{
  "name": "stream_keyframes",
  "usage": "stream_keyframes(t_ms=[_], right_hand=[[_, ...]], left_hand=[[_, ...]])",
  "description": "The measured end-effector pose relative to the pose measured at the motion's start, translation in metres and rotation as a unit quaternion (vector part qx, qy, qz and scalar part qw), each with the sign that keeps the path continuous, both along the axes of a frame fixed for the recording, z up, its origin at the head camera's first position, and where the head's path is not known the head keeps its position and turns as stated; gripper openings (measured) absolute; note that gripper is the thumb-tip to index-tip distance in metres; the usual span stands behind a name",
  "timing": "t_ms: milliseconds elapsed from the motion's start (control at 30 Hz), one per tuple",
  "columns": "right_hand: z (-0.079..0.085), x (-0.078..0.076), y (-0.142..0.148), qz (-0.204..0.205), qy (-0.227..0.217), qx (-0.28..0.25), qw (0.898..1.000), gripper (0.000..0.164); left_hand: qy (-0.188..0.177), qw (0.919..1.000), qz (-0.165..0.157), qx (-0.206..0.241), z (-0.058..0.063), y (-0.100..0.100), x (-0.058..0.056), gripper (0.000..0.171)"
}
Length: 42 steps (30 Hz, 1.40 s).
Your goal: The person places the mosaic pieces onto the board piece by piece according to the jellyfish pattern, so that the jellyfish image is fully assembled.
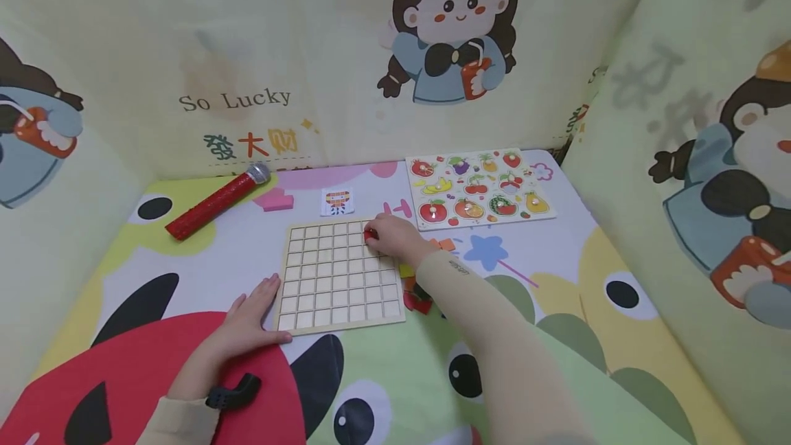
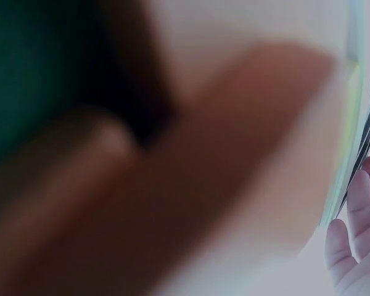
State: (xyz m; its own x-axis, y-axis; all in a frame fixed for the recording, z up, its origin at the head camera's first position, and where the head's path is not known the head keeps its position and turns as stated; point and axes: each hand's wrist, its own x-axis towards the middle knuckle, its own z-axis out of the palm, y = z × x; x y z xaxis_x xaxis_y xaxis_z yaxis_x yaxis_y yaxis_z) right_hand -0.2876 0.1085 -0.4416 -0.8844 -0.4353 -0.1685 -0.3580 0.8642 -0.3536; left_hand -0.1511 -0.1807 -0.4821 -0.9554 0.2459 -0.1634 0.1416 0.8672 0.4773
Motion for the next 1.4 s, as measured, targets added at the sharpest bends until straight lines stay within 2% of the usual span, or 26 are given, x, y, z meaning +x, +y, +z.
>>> stream_keyframes(t_ms=[267,400,500,700,867,1100,1400], right_hand=[[-0.008,0.005,0.003,-0.005,0.010,-0.005,1.000,0.028],[-0.006,0.001,-0.001,0.005,0.016,-0.017,1.000,0.029],[-0.008,0.001,0.001,0.002,0.008,-0.013,1.000,0.029],[-0.006,-0.005,-0.004,0.003,0.018,-0.026,0.999,0.028],[-0.008,-0.005,-0.004,-0.008,0.000,-0.014,1.000,0.030],[-0.007,-0.004,0.011,-0.020,-0.017,-0.018,1.000,0.035],[-0.006,-0.007,0.000,-0.013,-0.029,-0.024,0.999,0.037]], left_hand=[[-0.007,1.0000,0.002,-0.004,-0.001,0.003,0.006,0.114],[-0.001,0.9999,0.016,-0.004,0.003,0.000,0.006,0.113],[-0.007,0.9999,0.012,-0.008,0.003,0.002,0.006,0.114],[0.007,0.9998,0.016,-0.006,0.007,-0.003,0.003,0.113],[-0.003,0.9999,0.008,-0.006,0.005,-0.002,0.003,0.113],[-0.003,1.0000,-0.001,-0.006,0.001,0.010,-0.001,0.113],[-0.010,0.9998,0.002,-0.014,0.005,0.000,-0.002,0.115]])
